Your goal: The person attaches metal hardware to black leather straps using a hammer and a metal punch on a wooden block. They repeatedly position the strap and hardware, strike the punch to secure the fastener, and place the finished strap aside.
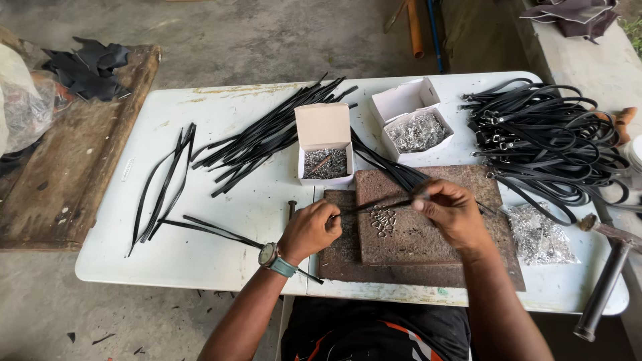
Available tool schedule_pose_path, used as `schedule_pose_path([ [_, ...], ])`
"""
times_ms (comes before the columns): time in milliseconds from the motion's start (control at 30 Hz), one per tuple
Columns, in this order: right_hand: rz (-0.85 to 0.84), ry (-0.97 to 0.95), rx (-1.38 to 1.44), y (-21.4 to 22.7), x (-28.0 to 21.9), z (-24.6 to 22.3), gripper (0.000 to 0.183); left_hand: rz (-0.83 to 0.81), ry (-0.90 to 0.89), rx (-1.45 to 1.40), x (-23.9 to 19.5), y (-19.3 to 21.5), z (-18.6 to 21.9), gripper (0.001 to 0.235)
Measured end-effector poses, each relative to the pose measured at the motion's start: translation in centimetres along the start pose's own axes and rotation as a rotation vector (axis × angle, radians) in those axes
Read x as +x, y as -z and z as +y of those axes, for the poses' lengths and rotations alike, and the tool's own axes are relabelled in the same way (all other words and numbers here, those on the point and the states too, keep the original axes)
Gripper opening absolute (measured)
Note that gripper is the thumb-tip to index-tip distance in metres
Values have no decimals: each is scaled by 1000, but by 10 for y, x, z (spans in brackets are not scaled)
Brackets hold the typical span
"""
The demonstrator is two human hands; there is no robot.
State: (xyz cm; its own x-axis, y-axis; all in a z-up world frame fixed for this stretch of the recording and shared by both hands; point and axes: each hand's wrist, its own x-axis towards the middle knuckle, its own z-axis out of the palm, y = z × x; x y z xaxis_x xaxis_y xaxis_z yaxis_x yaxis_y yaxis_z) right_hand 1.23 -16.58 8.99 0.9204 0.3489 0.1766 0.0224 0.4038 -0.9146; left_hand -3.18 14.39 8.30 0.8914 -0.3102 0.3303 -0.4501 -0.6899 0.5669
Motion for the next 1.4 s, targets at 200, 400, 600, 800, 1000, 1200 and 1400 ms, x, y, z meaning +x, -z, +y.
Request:
schedule_pose_path([
  [200, 31, -257, -913, 19, 26, 7, 20, 156, -237, 299, -25, -45, -41, 10],
  [400, -120, 286, -1644, -10, 27, 0, 64, -314, -98, 399, -34, -56, -43, 1],
  [600, -317, 398, -1427, -69, 2, 17, 24, 14, -13, 171, -47, -48, -24, 16],
  [800, -471, 277, -1474, -89, 18, 45, 22, 81, 321, -116, -26, -41, -18, 15],
  [1000, -565, 111, -1602, -85, 23, 63, 21, -113, 371, -54, -25, -33, -24, 17],
  [1200, -642, 98, -1660, -87, 22, 60, 25, -52, 124, 46, -39, -34, -31, 21],
  [1400, -704, 202, -1726, -92, 24, 51, 29, -7, 95, 54, -37, -30, -36, 13],
])
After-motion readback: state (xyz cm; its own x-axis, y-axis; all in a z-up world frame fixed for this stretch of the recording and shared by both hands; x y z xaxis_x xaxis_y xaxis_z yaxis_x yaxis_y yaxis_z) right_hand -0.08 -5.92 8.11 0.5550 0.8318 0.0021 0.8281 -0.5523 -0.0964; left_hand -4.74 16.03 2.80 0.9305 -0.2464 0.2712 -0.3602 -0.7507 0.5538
